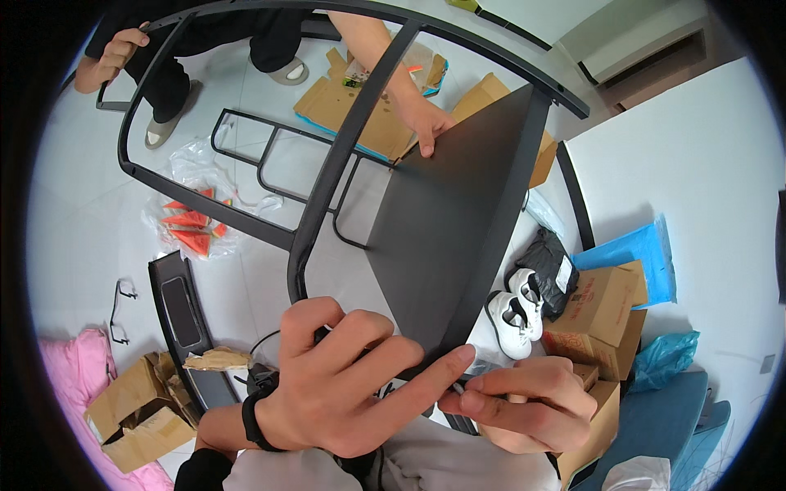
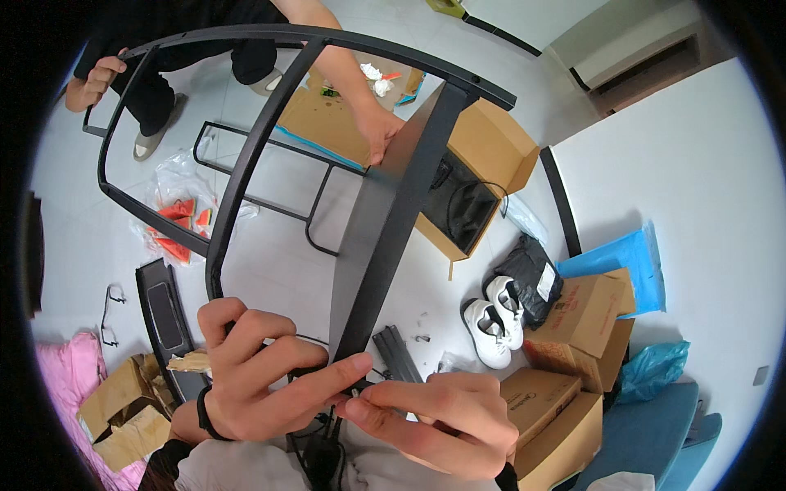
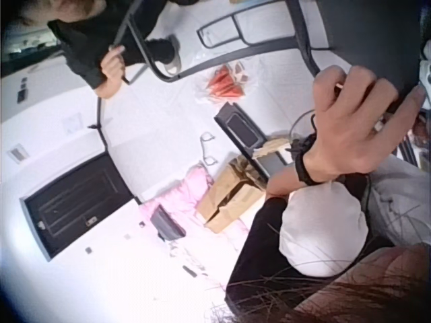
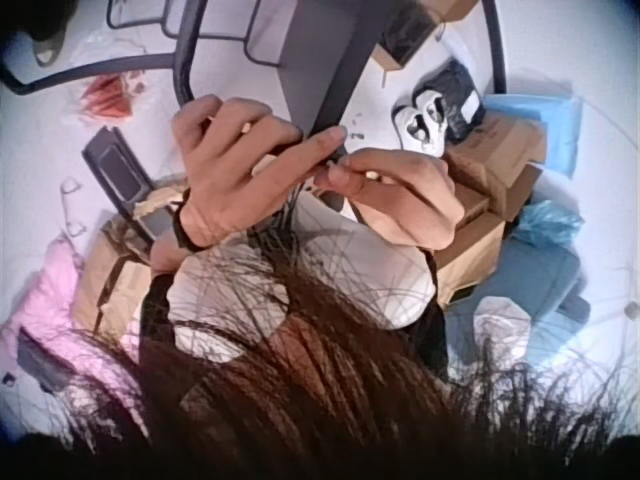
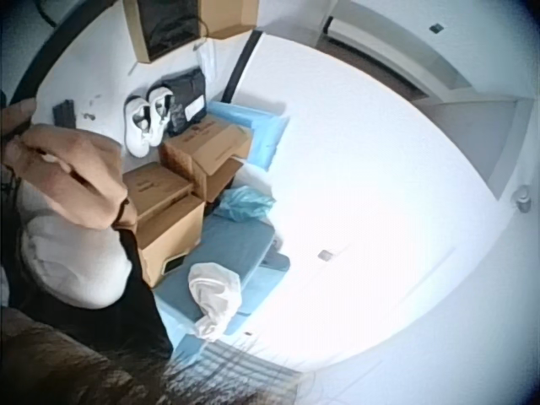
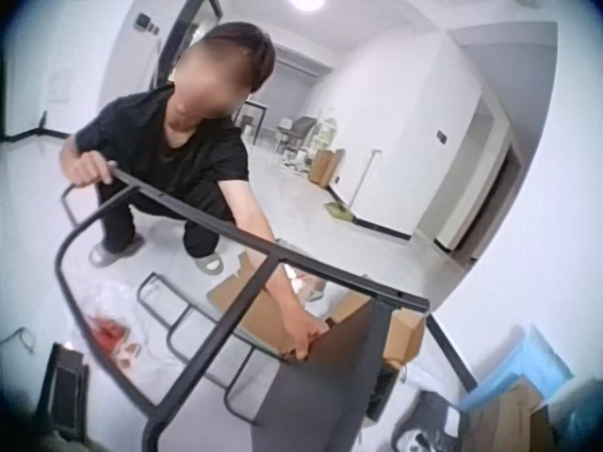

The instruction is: Assembling a small black metal and wood shelf unit on the floor.

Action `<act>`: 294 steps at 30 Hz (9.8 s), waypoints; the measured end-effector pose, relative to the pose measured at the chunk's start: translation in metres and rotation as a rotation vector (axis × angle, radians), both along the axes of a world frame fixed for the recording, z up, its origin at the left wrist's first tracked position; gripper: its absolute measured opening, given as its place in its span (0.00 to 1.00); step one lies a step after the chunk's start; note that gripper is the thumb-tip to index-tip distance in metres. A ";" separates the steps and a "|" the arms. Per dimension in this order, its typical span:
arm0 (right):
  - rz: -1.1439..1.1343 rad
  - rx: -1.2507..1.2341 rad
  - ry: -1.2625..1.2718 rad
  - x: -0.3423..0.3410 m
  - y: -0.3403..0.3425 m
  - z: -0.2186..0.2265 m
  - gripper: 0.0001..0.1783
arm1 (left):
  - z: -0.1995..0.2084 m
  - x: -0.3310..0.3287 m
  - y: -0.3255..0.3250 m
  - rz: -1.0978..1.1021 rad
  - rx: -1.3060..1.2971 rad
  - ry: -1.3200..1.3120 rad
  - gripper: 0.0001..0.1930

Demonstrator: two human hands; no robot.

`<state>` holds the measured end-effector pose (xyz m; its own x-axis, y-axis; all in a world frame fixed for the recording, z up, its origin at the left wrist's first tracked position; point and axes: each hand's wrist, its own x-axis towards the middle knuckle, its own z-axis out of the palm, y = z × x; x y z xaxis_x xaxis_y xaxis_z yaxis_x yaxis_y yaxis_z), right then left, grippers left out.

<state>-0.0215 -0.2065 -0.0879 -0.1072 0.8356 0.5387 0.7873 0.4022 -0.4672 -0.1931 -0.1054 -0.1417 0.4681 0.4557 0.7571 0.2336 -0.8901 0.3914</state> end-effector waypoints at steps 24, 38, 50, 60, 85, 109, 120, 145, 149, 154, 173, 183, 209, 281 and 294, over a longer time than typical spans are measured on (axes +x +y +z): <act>0.097 -0.211 0.254 0.001 0.019 0.004 0.10 | -0.010 -0.007 0.001 -0.027 -0.045 0.011 0.21; 0.132 -0.816 0.957 0.005 0.020 -0.014 0.12 | 0.014 -0.012 0.008 -0.087 -0.013 0.198 0.19; 0.368 -0.697 0.975 0.014 0.020 -0.035 0.13 | 0.065 -0.004 0.016 -0.319 -0.284 0.616 0.16; 0.250 -0.115 0.594 0.016 0.018 -0.116 0.17 | 0.105 0.016 0.012 -0.209 -0.717 0.921 0.12; 0.217 0.288 0.604 0.011 0.034 -0.144 0.07 | 0.131 0.056 0.016 -0.157 -0.838 1.282 0.13; 0.158 0.511 0.493 0.001 0.041 -0.130 0.05 | 0.153 0.084 0.023 -0.126 -1.096 1.421 0.18; 0.135 0.487 0.540 -0.008 0.035 -0.125 0.05 | 0.159 0.085 0.011 0.034 -1.147 1.455 0.16; 0.254 0.553 0.333 -0.026 0.033 -0.124 0.10 | 0.150 0.049 0.006 0.060 -1.083 1.423 0.14; 0.214 0.535 0.403 -0.015 0.036 -0.116 0.08 | 0.160 0.060 0.007 0.097 -1.057 1.399 0.13; 0.108 0.608 0.620 -0.001 0.063 -0.101 0.16 | 0.168 0.067 0.028 0.054 -0.994 1.084 0.17; 0.046 0.551 0.548 0.040 0.093 -0.052 0.11 | 0.156 0.058 0.045 -0.036 0.115 0.667 0.09; 0.006 0.398 0.484 0.039 0.085 -0.045 0.07 | 0.081 0.038 0.056 -0.029 0.314 0.314 0.35; -0.088 0.372 0.556 0.056 0.096 -0.093 0.10 | 0.102 0.064 0.100 -0.333 -0.068 0.727 0.21; 0.730 -0.177 1.516 0.093 0.121 -0.097 0.07 | 0.083 0.063 0.097 -0.276 0.211 0.533 0.07; 0.919 -0.360 1.543 0.096 0.130 -0.089 0.07 | 0.082 0.061 0.099 -0.287 0.224 0.512 0.04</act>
<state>0.0746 -0.0766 -0.1771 -0.1851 0.8894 0.4181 -0.7657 0.1361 -0.6286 -0.1323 -0.0066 -0.0602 0.8769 0.1142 0.4670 0.0814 -0.9926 0.0897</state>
